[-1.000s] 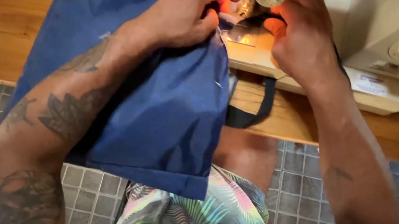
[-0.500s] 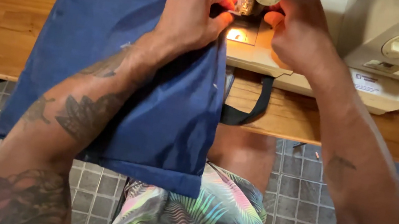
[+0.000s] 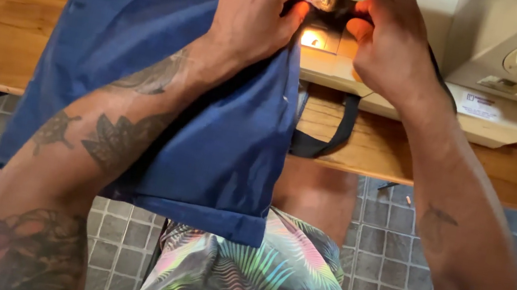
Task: Sewing a black strap onto a blue fabric bag using a sewing machine
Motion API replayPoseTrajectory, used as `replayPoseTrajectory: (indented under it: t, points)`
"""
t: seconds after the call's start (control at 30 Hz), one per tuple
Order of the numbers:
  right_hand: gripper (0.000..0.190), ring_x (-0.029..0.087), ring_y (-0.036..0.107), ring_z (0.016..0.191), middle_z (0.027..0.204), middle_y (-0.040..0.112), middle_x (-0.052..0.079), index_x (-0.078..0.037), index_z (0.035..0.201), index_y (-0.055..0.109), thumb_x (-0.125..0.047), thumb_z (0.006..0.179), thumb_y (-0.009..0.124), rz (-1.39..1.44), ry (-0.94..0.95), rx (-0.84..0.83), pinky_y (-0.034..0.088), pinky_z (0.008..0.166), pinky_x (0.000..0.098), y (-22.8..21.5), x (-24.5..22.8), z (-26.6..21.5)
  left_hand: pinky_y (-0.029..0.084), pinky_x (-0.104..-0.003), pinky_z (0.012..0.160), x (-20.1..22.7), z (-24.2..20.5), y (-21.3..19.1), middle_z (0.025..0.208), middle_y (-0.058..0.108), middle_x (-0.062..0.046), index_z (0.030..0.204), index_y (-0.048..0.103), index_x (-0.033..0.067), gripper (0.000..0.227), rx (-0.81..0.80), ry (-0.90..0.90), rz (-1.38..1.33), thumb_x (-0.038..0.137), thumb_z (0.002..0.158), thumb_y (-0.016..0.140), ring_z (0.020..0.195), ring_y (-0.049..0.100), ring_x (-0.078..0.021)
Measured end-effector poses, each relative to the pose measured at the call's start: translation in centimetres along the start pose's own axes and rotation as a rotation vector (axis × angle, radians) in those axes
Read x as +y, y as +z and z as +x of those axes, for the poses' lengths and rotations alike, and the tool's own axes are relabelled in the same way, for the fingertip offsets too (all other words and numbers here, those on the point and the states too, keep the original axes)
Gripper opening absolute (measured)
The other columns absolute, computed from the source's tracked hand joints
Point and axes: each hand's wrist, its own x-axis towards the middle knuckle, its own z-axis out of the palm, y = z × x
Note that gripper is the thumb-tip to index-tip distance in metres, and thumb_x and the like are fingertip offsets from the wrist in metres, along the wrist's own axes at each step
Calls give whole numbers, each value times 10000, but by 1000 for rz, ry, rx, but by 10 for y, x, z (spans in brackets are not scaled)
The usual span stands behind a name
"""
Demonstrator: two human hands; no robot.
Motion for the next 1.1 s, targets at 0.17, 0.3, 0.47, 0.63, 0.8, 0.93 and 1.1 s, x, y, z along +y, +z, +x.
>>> replayPoseTrajectory:
  t: [0.17, 0.3, 0.47, 0.63, 0.8, 0.93, 1.1]
  points:
    - [105, 492, 618, 1057, 1140, 686, 254, -29, 1187, 779, -99, 1152, 708, -386, 83, -122, 510, 949, 602, -15, -45, -12, 538, -677, 651, -3, 7, -26, 872, 868, -142, 1050, 960, 271, 218, -147, -54, -157, 432, 950, 852, 768, 708, -572]
    - [263, 493, 636, 1026, 1124, 695, 280, 30, 1241, 695, -191, 1197, 560, -171, 59, -199, 495, 999, 614, -27, -69, -11, 523, -632, 630, -16, 14, -23, 819, 851, -128, 1023, 967, 239, 243, -194, -18, -206, 447, 913, 911, 729, 704, -549]
    - [482, 387, 638, 703, 751, 648, 77, -171, 855, 617, -518, 1137, 797, -191, -134, -264, 458, 598, 552, -27, -61, 2, 570, -530, 748, -19, 21, -31, 1068, 858, -90, 1028, 962, 221, 253, -287, -138, -414, 428, 884, 947, 900, 762, -400]
    - [258, 364, 596, 699, 759, 621, 101, -125, 1199, 833, -365, 1207, 740, -157, -271, -196, 434, 666, 494, -33, -65, 1, 580, -402, 842, -32, 28, -32, 1082, 920, -36, 1172, 961, 294, 303, -266, -63, -532, 397, 887, 949, 968, 823, -293]
    - [220, 332, 518, 624, 732, 554, 103, -65, 1240, 845, -270, 1182, 791, -84, -275, -189, 377, 648, 452, -37, -71, 9, 474, -403, 650, -38, 41, -35, 821, 862, -54, 996, 980, 282, 223, -338, -194, -574, 434, 832, 975, 582, 636, -230]
    - [557, 344, 717, 835, 1015, 796, 119, -43, 1395, 807, -466, 1035, 852, 15, -86, -357, 536, 765, 484, -48, -74, 12, 477, -287, 627, -41, 51, -36, 758, 882, 94, 915, 978, 330, 213, -453, -389, -696, 416, 747, 1077, 711, 631, 66]
    - [563, 276, 743, 765, 990, 811, 60, -204, 1481, 634, -529, 1033, 737, 12, 648, -765, 568, 751, 467, -73, -85, 32, 456, -352, 624, -33, 56, -37, 566, 550, 1, 712, 890, 234, 267, -490, -469, -679, 446, 764, 1042, 632, 476, -61]
